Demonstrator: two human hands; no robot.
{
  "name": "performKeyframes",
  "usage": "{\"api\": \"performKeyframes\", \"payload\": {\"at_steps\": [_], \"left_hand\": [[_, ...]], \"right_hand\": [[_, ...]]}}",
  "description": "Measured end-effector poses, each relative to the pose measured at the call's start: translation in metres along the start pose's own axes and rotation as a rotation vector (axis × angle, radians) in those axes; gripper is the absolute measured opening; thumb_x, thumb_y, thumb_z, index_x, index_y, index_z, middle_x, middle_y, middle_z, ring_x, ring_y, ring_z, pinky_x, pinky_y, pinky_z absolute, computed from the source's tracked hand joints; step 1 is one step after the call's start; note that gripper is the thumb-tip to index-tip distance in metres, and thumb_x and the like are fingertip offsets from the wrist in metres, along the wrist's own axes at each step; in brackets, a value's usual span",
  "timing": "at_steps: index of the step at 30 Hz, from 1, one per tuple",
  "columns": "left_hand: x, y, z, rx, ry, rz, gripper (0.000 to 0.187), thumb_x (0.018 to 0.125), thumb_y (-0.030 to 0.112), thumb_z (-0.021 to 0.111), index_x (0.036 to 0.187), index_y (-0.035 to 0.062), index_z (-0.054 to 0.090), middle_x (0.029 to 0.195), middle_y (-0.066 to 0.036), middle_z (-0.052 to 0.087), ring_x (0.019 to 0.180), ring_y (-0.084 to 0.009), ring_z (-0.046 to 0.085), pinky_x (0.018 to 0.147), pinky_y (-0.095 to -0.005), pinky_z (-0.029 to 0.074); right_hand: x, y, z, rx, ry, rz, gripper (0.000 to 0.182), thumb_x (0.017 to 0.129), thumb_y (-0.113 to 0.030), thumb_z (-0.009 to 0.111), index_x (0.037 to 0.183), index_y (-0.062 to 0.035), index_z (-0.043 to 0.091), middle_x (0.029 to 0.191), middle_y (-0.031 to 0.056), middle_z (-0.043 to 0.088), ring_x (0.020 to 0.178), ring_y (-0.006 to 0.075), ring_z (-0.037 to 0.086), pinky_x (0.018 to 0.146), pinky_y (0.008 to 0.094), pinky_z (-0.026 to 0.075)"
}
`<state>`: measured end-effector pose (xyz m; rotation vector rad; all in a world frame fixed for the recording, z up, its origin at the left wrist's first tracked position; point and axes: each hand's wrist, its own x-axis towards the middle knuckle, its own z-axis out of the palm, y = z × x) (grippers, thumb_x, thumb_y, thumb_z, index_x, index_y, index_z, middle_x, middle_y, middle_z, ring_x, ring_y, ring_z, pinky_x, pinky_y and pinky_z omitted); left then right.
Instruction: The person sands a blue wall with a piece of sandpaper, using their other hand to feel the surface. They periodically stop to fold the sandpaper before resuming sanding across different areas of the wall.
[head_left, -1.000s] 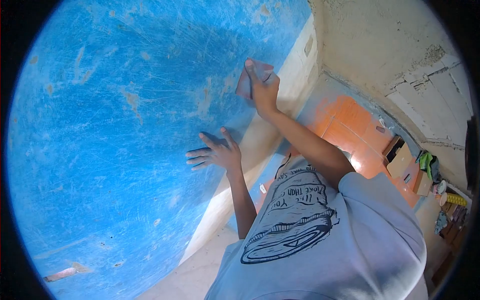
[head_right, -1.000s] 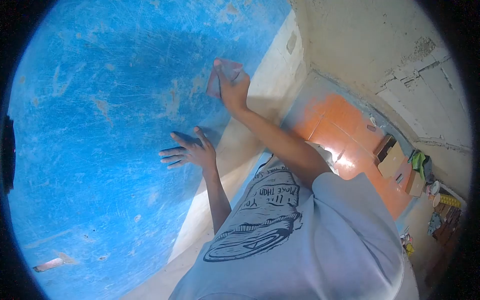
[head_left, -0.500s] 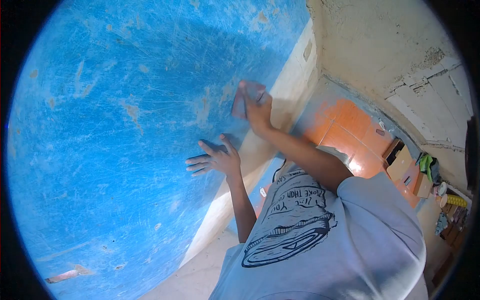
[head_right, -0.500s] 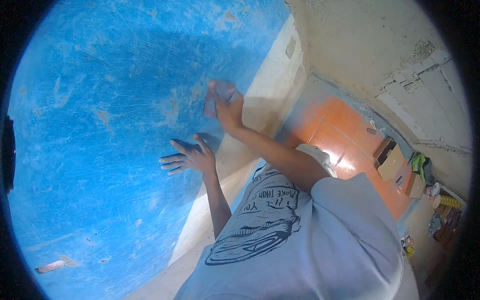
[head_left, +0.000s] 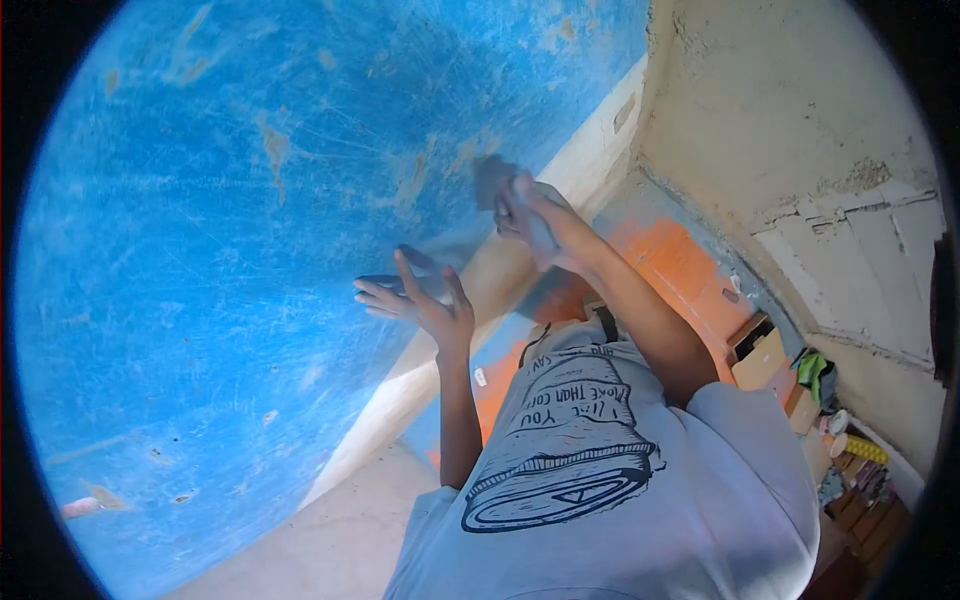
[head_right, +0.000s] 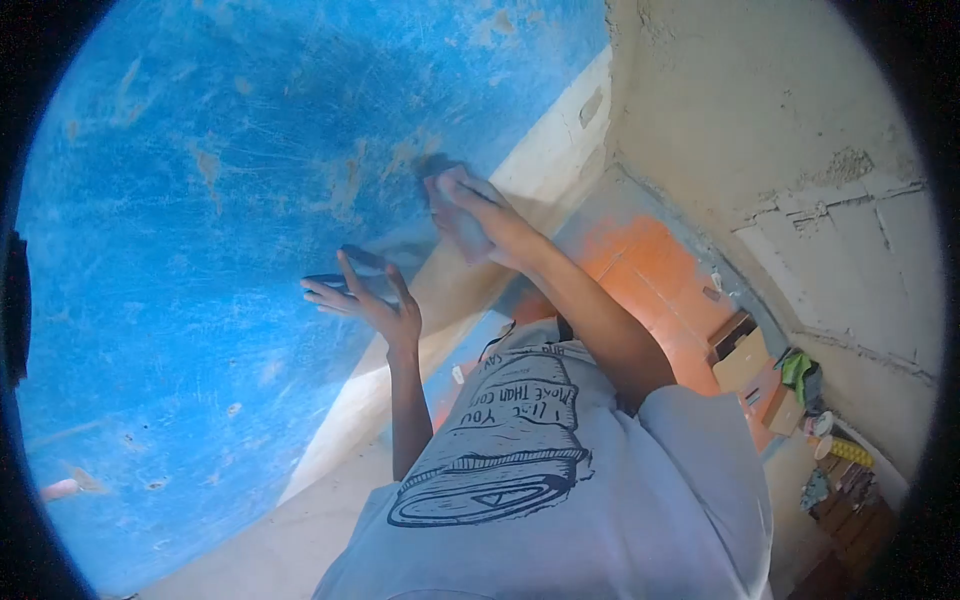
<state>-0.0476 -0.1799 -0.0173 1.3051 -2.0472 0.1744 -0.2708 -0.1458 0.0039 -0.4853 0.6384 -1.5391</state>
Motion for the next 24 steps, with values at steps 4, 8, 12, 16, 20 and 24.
{"api": "performKeyframes", "payload": {"at_steps": [4,8,12,16,20,24], "left_hand": [[-0.005,0.043,-0.013,-0.624,-0.061,0.083,0.058,0.106,0.033,0.057,0.151,0.0001,0.042,0.161,-0.028,0.028,0.149,-0.0467,0.029,0.117,-0.0596,0.030],[0.013,0.066,-0.023,-0.880,-0.186,0.154,0.054,0.102,0.032,0.063,0.142,-0.0025,0.050,0.140,-0.025,0.057,0.129,-0.0410,0.057,0.103,-0.0488,0.049],[0.027,0.068,-0.031,-0.992,-0.343,0.158,0.043,0.088,0.020,0.080,0.124,0.0024,0.065,0.127,-0.020,0.064,0.117,-0.0371,0.063,0.097,-0.0444,0.051],[0.023,0.071,-0.034,-1.040,-0.439,0.121,0.035,0.083,0.010,0.084,0.112,0.0057,0.065,0.118,-0.014,0.067,0.112,-0.0315,0.065,0.095,-0.0414,0.050],[0.012,0.063,-0.031,-1.058,-0.438,0.029,0.032,0.084,0.013,0.084,0.108,0.0061,0.064,0.114,-0.013,0.067,0.107,-0.0300,0.066,0.090,-0.0399,0.052],[0.004,0.051,-0.032,-1.101,-0.505,-0.101,0.030,0.086,0.010,0.083,0.106,0.0058,0.062,0.111,-0.011,0.067,0.111,-0.0253,0.065,0.098,-0.0379,0.048]], "right_hand": [[-0.032,0.003,-0.008,0.372,-0.289,0.059,0.056,0.106,-0.063,0.039,0.100,-0.0099,0.057,0.071,-0.0007,0.049,0.063,0.0097,0.047,0.054,0.0264,0.038],[-0.060,-0.001,-0.010,0.225,-0.358,0.168,0.056,0.108,-0.062,0.036,0.103,-0.0094,0.057,0.073,0.0006,0.050,0.065,0.0108,0.045,0.050,0.0254,0.036],[-0.079,-0.003,0.002,0.127,-0.013,0.307,0.056,0.108,-0.062,0.038,0.105,-0.0088,0.056,0.079,0.0025,0.053,0.062,0.0110,0.043,0.049,0.0251,0.035],[-0.084,0.003,-0.008,0.107,0.005,0.401,0.053,0.107,-0.060,0.042,0.107,-0.0094,0.058,0.082,0.0024,0.056,0.061,0.0112,0.043,0.048,0.0254,0.035],[-0.081,0.015,-0.018,0.055,0.014,0.426,0.053,0.107,-0.058,0.043,0.115,-0.0085,0.061,0.089,0.0033,0.063,0.067,0.0116,0.050,0.050,0.0259,0.037],[-0.071,0.013,-0.016,-0.050,0.122,0.381,0.056,0.110,-0.052,0.042,0.133,-0.0034,0.059,0.114,0.0097,0.069,0.095,0.0169,0.064,0.077,0.0301,0.051]]}}
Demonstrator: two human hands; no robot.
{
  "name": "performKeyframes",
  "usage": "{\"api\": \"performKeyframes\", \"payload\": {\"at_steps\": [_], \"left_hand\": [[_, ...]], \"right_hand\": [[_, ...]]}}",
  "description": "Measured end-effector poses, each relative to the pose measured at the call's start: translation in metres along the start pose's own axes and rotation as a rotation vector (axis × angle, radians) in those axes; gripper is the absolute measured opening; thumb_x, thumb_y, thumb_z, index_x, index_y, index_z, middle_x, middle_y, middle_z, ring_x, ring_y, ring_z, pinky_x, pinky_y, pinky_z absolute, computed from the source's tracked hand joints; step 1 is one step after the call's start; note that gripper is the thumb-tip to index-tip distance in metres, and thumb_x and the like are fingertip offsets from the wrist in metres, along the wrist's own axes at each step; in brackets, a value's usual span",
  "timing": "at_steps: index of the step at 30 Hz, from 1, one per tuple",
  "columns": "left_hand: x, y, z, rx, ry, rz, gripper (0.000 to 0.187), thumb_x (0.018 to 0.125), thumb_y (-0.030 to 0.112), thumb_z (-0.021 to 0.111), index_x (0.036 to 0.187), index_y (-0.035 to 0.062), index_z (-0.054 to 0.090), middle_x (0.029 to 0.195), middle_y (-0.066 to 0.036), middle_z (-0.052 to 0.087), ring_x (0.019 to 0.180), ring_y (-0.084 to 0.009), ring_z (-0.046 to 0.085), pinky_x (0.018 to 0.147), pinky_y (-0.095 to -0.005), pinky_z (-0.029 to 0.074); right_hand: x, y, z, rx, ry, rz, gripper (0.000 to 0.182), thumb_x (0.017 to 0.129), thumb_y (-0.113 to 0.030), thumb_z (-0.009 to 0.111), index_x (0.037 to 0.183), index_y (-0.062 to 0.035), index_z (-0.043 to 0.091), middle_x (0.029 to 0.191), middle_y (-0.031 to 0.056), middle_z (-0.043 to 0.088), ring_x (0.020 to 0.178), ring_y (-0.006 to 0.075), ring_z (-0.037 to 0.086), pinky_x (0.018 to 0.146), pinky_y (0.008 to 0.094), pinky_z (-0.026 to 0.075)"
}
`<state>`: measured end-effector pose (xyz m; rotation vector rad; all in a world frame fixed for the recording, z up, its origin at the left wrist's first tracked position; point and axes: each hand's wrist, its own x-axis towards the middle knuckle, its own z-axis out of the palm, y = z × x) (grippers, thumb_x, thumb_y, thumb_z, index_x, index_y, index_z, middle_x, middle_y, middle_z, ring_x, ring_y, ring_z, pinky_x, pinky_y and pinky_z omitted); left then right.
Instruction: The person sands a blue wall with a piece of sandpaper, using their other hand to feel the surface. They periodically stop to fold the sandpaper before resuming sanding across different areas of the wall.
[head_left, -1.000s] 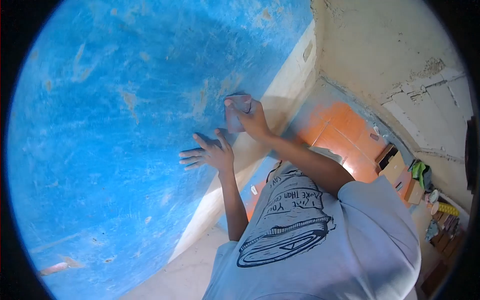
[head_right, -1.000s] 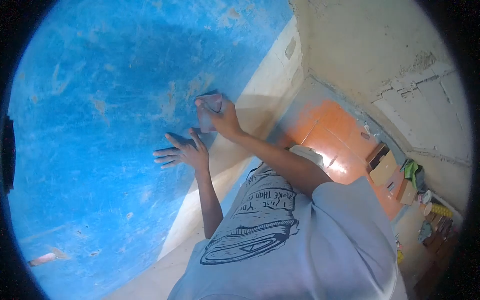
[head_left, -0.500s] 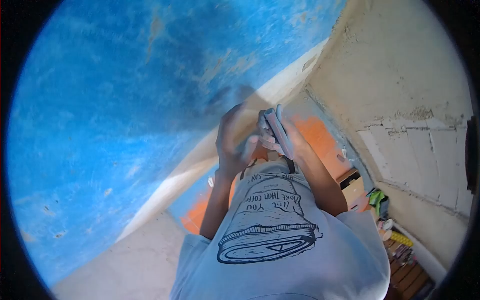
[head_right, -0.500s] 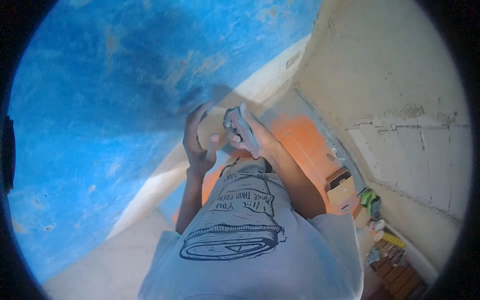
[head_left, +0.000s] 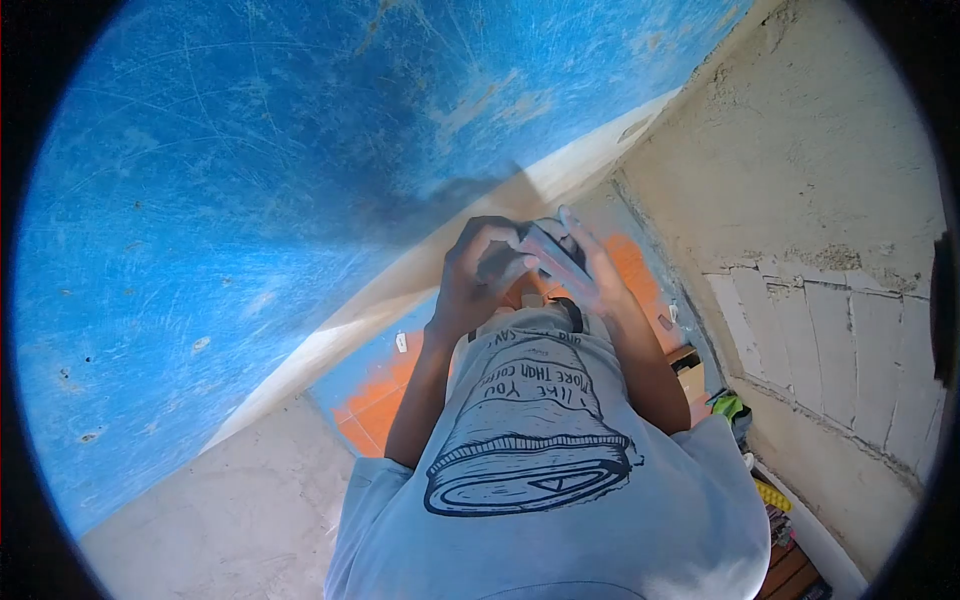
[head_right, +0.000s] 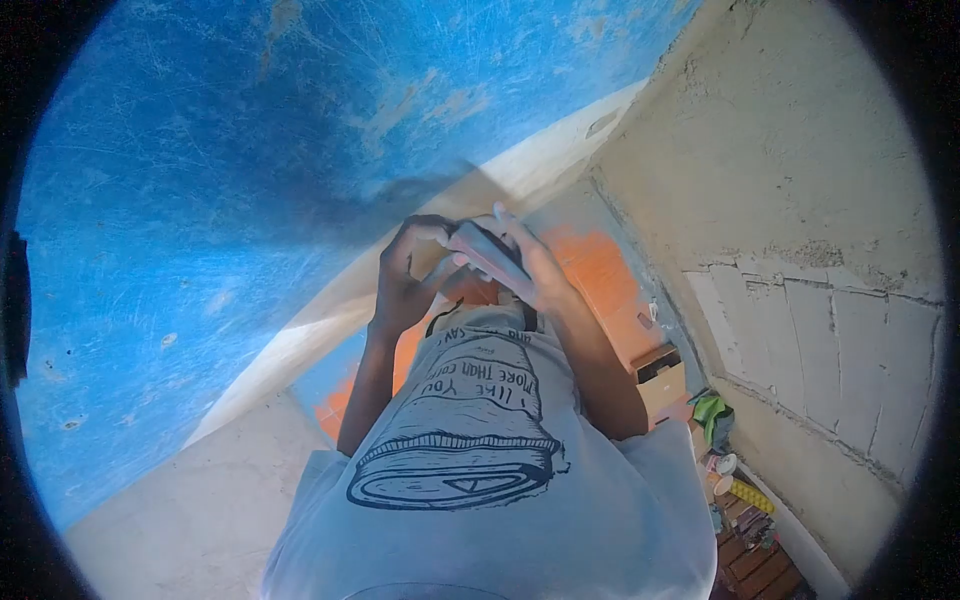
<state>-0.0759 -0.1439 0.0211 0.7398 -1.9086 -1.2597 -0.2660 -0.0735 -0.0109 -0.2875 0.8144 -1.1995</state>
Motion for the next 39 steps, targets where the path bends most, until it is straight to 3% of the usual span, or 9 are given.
{"api": "performKeyframes", "payload": {"at_steps": [2,5,8,14,20,27,30,35,39], "left_hand": [[-0.004,-0.004,-0.002,0.061,0.076,0.003,0.028,0.087,0.009,0.082,0.107,0.0055,0.062,0.109,-0.010,0.066,0.107,-0.0237,0.064,0.095,-0.0363,0.048],[-0.010,-0.007,-0.005,0.046,0.107,-0.037,0.027,0.089,0.009,0.080,0.110,0.0052,0.063,0.102,-0.008,0.064,0.099,-0.0210,0.062,0.091,-0.0341,0.047],[-0.013,-0.005,-0.002,0.067,0.107,-0.060,0.027,0.092,0.008,0.077,0.116,0.0054,0.065,0.096,-0.006,0.059,0.091,-0.0186,0.058,0.086,-0.0328,0.047],[-0.019,-0.021,0.018,0.068,0.184,-0.031,0.028,0.099,0.008,0.068,0.127,0.0061,0.065,0.096,-0.005,0.056,0.085,-0.0127,0.053,0.074,-0.0288,0.045],[-0.022,-0.014,0.028,0.002,0.188,-0.226,0.026,0.102,0.011,0.065,0.126,0.0033,0.060,0.106,-0.005,0.057,0.090,-0.0111,0.057,0.076,-0.0300,0.051],[-0.018,-0.013,0.036,-0.173,0.158,-0.294,0.028,0.101,0.017,0.069,0.123,0.0035,0.058,0.117,-0.006,0.062,0.096,-0.0130,0.061,0.087,-0.0344,0.054],[-0.012,-0.005,0.038,-0.159,0.310,-0.176,0.033,0.100,0.017,0.070,0.127,0.0036,0.059,0.112,-0.007,0.064,0.097,-0.0145,0.063,0.088,-0.0346,0.053],[-0.007,-0.010,0.012,0.080,-0.052,-0.117,0.036,0.099,0.016,0.070,0.131,0.0010,0.061,0.105,-0.008,0.066,0.095,-0.0147,0.064,0.082,-0.0308,0.051],[-0.006,-0.004,0.017,0.052,0.105,-0.121,0.030,0.101,0.017,0.069,0.124,-0.0006,0.064,0.104,-0.005,0.068,0.092,-0.0124,0.063,0.079,-0.0280,0.050]], "right_hand": [[-0.004,-0.013,0.011,-0.015,-0.027,-0.060,0.057,0.110,-0.048,0.042,0.141,-0.0011,0.056,0.126,0.0131,0.067,0.114,0.0199,0.065,0.096,0.0330,0.052],[-0.004,-0.019,0.013,0.053,-0.042,-0.124,0.057,0.110,-0.044,0.044,0.144,0.0014,0.053,0.134,0.0151,0.064,0.128,0.0211,0.059,0.112,0.0360,0.043],[-0.002,-0.021,0.002,0.018,0.035,-0.231,0.057,0.110,-0.039,0.046,0.148,0.0032,0.047,0.136,0.0163,0.062,0.128,0.0221,0.059,0.109,0.0375,0.046],[-0.012,-0.018,-0.005,0.185,-0.110,-0.386,0.057,0.104,-0.019,0.055,0.153,0.0040,0.037,0.139,0.0177,0.060,0.130,0.0245,0.058,0.109,0.0394,0.048],[-0.018,0.011,-0.001,0.323,-0.077,-0.442,0.047,0.102,-0.012,0.058,0.145,0.0034,0.048,0.135,0.0150,0.063,0.125,0.0226,0.061,0.107,0.0360,0.049],[-0.018,0.023,-0.009,-0.232,0.214,-0.542,0.030,0.105,-0.016,0.062,0.129,0.0013,0.062,0.112,0.0049,0.069,0.101,0.0091,0.062,0.089,0.0275,0.051],[-0.026,0.014,-0.013,-0.556,0.203,-0.512,0.029,0.103,-0.017,0.066,0.126,0.0017,0.064,0.104,0.0034,0.069,0.093,0.0074,0.059,0.082,0.0267,0.051],[-0.040,-0.009,-0.004,-0.859,0.066,-0.379,0.031,0.099,-0.015,0.072,0.123,0.0029,0.066,0.103,0.0035,0.069,0.092,0.0073,0.059,0.083,0.0260,0.051],[-0.036,-0.005,-0.005,-0.594,0.055,-0.489,0.032,0.094,-0.009,0.075,0.123,0.0011,0.067,0.107,0.0052,0.071,0.099,0.0103,0.063,0.088,0.0276,0.052]]}}
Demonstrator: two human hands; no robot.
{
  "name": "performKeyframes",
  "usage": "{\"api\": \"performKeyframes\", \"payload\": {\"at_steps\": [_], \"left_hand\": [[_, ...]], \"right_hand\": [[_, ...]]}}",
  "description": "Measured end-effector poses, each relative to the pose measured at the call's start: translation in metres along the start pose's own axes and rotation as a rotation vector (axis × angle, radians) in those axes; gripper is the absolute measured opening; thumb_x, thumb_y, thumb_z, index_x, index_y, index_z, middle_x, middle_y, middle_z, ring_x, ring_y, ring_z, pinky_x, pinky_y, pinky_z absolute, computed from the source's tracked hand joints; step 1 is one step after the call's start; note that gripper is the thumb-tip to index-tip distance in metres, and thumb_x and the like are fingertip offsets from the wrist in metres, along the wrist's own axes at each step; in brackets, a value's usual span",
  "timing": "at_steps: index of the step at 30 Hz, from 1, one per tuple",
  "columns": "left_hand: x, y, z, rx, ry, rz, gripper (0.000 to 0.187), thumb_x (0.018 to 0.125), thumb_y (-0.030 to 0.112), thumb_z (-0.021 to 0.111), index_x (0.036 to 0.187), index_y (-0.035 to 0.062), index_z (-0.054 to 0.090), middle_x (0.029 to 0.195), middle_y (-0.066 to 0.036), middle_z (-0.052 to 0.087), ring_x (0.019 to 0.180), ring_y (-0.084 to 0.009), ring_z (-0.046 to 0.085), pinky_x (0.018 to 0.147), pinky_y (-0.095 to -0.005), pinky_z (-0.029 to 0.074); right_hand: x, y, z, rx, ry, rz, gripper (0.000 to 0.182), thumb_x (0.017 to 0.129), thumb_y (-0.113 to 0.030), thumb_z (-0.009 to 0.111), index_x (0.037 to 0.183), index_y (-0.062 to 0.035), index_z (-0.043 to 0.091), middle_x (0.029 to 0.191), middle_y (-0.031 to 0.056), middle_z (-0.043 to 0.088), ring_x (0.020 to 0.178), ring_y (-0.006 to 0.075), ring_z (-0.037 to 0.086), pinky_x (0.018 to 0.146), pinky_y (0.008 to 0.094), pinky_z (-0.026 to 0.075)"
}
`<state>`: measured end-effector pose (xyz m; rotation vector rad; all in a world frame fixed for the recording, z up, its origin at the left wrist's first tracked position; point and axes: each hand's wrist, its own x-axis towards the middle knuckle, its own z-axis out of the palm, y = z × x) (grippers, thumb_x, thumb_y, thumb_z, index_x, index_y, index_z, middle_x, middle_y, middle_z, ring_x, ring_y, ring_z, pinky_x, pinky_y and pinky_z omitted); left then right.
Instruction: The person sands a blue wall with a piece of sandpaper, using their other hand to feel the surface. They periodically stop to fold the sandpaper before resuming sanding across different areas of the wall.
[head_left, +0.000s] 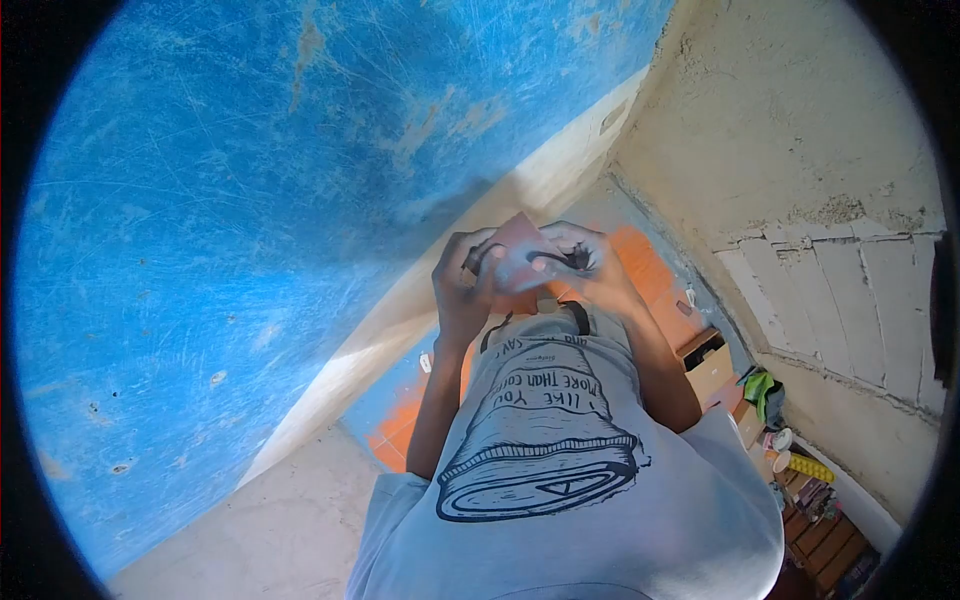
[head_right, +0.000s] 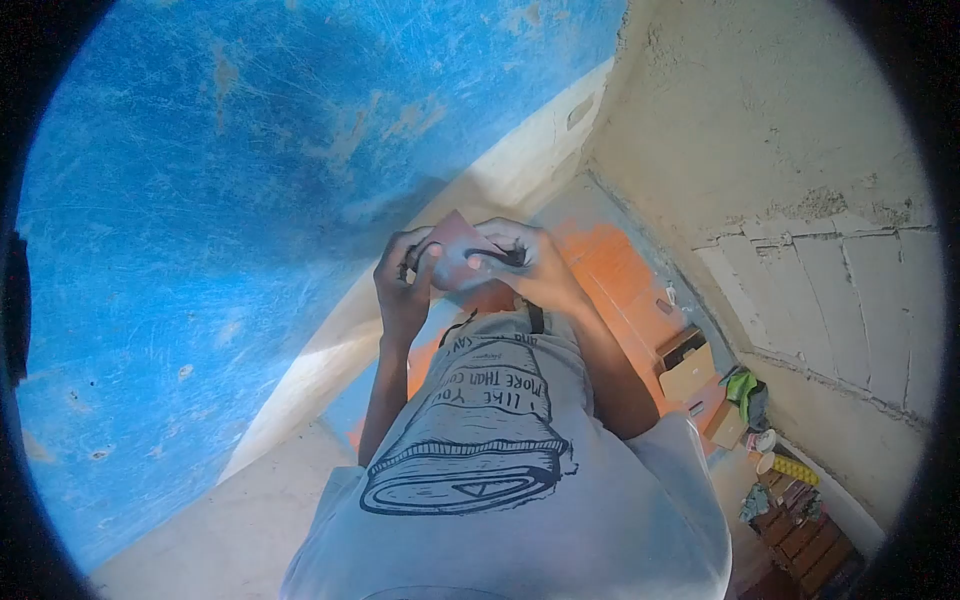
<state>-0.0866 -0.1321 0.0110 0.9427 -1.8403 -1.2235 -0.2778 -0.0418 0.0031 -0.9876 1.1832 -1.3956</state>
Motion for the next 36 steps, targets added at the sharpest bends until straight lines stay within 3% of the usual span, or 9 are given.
{"api": "performKeyframes", "payload": {"at_steps": [6,8,15,19,22,28,31,34,36], "left_hand": [[-0.004,-0.008,0.003,-0.237,0.176,-0.144,0.025,0.102,0.012,0.064,0.124,0.0005,0.064,0.108,-0.005,0.065,0.096,-0.0096,0.059,0.082,-0.0261,0.049],[-0.005,-0.008,0.007,-0.243,0.145,-0.163,0.030,0.104,0.015,0.061,0.131,0.0018,0.059,0.111,-0.006,0.065,0.097,-0.0109,0.060,0.082,-0.0259,0.048],[-0.008,0.011,0.014,-0.245,-0.162,-0.243,0.048,0.110,0.027,0.047,0.153,0.0074,0.039,0.126,-0.015,0.063,0.112,-0.0205,0.061,0.097,-0.0341,0.048],[-0.009,-0.007,0.023,-0.066,-0.263,0.037,0.047,0.109,0.029,0.051,0.149,0.0036,0.047,0.127,-0.022,0.063,0.115,-0.0260,0.064,0.095,-0.0373,0.051],[-0.013,0.004,0.022,-0.070,-0.317,-0.199,0.046,0.108,0.030,0.053,0.143,0.0008,0.052,0.122,-0.024,0.067,0.112,-0.0307,0.068,0.094,-0.0385,0.051],[-0.015,-0.020,0.029,0.046,-0.137,-0.039,0.038,0.107,0.028,0.055,0.128,-0.0028,0.059,0.106,-0.025,0.069,0.094,-0.0389,0.070,0.082,-0.0426,0.053],[-0.018,-0.024,0.029,0.069,-0.141,-0.119,0.034,0.108,0.027,0.053,0.127,-0.0003,0.060,0.100,-0.019,0.072,0.093,-0.0223,0.069,0.083,-0.0356,0.052],[-0.017,-0.008,0.030,0.073,-0.091,-0.202,0.030,0.108,0.024,0.055,0.126,0.0008,0.058,0.094,-0.017,0.071,0.091,-0.0225,0.069,0.080,-0.0352,0.052],[-0.013,-0.003,0.025,0.144,-0.125,-0.287,0.030,0.106,0.020,0.057,0.129,0.0007,0.055,0.105,-0.018,0.070,0.097,-0.0240,0.069,0.081,-0.0350,0.052]], "right_hand": [[0.002,0.005,-0.015,-0.066,0.008,-0.102,0.029,0.091,-0.006,0.077,0.119,0.0014,0.070,0.111,0.0079,0.072,0.106,0.0162,0.066,0.096,0.0336,0.051],[-0.001,0.010,-0.012,0.118,0.028,-0.023,0.028,0.092,-0.007,0.077,0.117,0.0025,0.070,0.111,0.0084,0.072,0.105,0.0168,0.066,0.097,0.0345,0.050],[0.002,0.009,-0.019,0.168,0.075,-0.048,0.028,0.094,-0.008,0.075,0.118,0.0028,0.068,0.116,0.0090,0.072,0.108,0.0161,0.066,0.099,0.0336,0.051],[0.005,0.011,-0.016,0.138,0.093,-0.027,0.029,0.095,-0.008,0.074,0.121,0.0023,0.067,0.118,0.0094,0.072,0.111,0.0170,0.066,0.101,0.0344,0.051],[0.008,0.020,-0.007,0.166,0.144,-0.092,0.033,0.095,-0.007,0.073,0.126,0.0018,0.064,0.120,0.0100,0.070,0.114,0.0177,0.065,0.102,0.0341,0.051],[0.014,0.046,0.023,0.191,0.387,-0.165,0.038,0.097,-0.009,0.072,0.133,-0.0016,0.059,0.119,0.0104,0.069,0.114,0.0171,0.065,0.100,0.0318,0.050],[0.011,0.047,0.025,0.123,0.384,-0.015,0.038,0.099,-0.016,0.070,0.134,-0.0039,0.060,0.117,0.0087,0.069,0.112,0.0152,0.064,0.097,0.0295,0.050],[0.010,0.058,0.022,0.294,0.261,0.125,0.042,0.099,-0.024,0.071,0.134,-0.0035,0.060,0.115,0.0073,0.069,0.111,0.0128,0.061,0.095,0.0287,0.048],[0.014,0.063,0.022,0.365,0.238,0.113,0.046,0.099,-0.028,0.071,0.134,-0.0020,0.059,0.115,0.0070,0.068,0.111,0.0123,0.060,0.096,0.0294,0.047]]}}
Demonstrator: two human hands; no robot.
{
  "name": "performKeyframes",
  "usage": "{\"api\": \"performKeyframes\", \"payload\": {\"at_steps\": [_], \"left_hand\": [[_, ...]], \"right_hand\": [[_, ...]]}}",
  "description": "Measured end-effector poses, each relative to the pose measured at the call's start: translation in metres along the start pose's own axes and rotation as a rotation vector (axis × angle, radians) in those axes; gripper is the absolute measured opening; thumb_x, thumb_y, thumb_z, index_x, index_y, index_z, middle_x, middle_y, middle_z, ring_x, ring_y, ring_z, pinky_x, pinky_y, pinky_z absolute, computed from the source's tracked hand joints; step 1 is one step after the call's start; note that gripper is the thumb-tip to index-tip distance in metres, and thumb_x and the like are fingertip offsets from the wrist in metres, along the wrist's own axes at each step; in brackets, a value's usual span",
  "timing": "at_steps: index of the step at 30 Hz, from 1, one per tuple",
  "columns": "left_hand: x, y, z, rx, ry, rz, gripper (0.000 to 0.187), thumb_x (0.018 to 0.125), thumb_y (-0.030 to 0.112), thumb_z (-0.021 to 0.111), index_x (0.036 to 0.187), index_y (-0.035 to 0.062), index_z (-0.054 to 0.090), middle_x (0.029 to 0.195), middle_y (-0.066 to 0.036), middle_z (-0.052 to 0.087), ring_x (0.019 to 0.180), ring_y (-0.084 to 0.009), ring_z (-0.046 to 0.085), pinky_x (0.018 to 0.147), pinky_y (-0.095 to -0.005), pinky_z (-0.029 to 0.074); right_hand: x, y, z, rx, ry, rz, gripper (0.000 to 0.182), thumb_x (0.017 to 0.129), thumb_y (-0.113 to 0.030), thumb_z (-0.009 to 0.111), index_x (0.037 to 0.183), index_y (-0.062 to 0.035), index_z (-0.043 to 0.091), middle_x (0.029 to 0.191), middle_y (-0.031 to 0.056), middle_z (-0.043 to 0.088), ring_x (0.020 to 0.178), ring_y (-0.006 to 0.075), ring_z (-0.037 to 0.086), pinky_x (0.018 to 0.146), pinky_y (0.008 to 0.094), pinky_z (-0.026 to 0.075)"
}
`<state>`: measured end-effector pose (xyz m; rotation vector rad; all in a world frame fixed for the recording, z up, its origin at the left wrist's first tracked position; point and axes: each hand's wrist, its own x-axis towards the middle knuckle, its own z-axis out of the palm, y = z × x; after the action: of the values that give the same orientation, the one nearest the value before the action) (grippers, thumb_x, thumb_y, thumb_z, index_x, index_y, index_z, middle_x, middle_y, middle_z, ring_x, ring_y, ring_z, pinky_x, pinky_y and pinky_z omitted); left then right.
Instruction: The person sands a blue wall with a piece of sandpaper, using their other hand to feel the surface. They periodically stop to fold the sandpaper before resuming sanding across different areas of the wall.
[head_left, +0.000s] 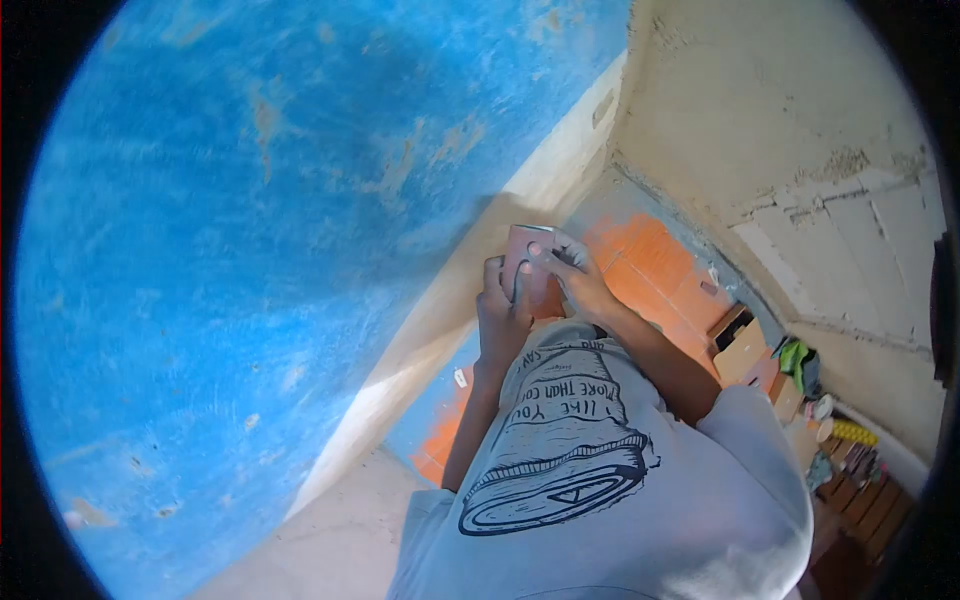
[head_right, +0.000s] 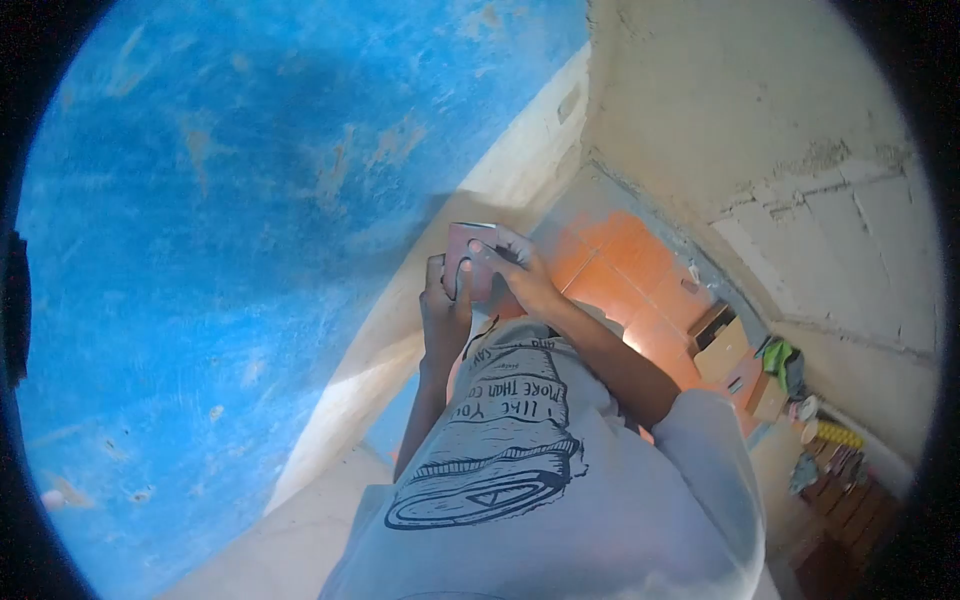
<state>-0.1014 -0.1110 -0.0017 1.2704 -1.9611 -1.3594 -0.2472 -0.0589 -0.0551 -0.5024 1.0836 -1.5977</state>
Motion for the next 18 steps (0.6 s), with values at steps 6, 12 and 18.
{"api": "performKeyframes", "payload": {"at_steps": [6,12,18], "left_hand": [[0.017,-0.025,-0.035,0.085,0.424,0.342,0.036,0.105,0.019,0.059,0.135,0.0012,0.054,0.144,-0.021,0.054,0.131,-0.0353,0.054,0.104,-0.0421,0.047],[0.029,0.002,-0.084,0.777,0.860,0.669,0.064,0.105,0.038,0.058,0.157,0.0070,0.038,0.165,-0.031,0.004,0.153,-0.0538,0.003,0.116,-0.0733,0.009],[0.053,-0.036,-0.106,0.888,0.824,0.391,0.078,0.105,0.053,0.051,0.167,0.0178,0.019,0.165,-0.035,-0.020,0.148,-0.0629,-0.018,0.109,-0.0817,-0.004]], "right_hand": [[0.071,-0.033,-0.006,-0.076,0.484,-0.303,0.050,0.100,-0.030,0.070,0.137,-0.0015,0.054,0.109,0.0052,0.064,0.102,0.0117,0.058,0.088,0.0262,0.047],[0.142,-0.038,0.034,-0.030,0.680,-0.561,0.033,0.100,-0.028,0.068,0.112,-0.0007,0.052,0.099,0.0140,0.066,0.095,0.0200,0.062,0.085,0.0358,0.050],[0.121,-0.009,0.100,-0.184,0.735,-0.760,0.041,0.097,-0.029,0.075,0.114,-0.0014,0.050,0.094,0.0184,0.069,0.090,0.0266,0.070,0.077,0.0398,0.053]]}}
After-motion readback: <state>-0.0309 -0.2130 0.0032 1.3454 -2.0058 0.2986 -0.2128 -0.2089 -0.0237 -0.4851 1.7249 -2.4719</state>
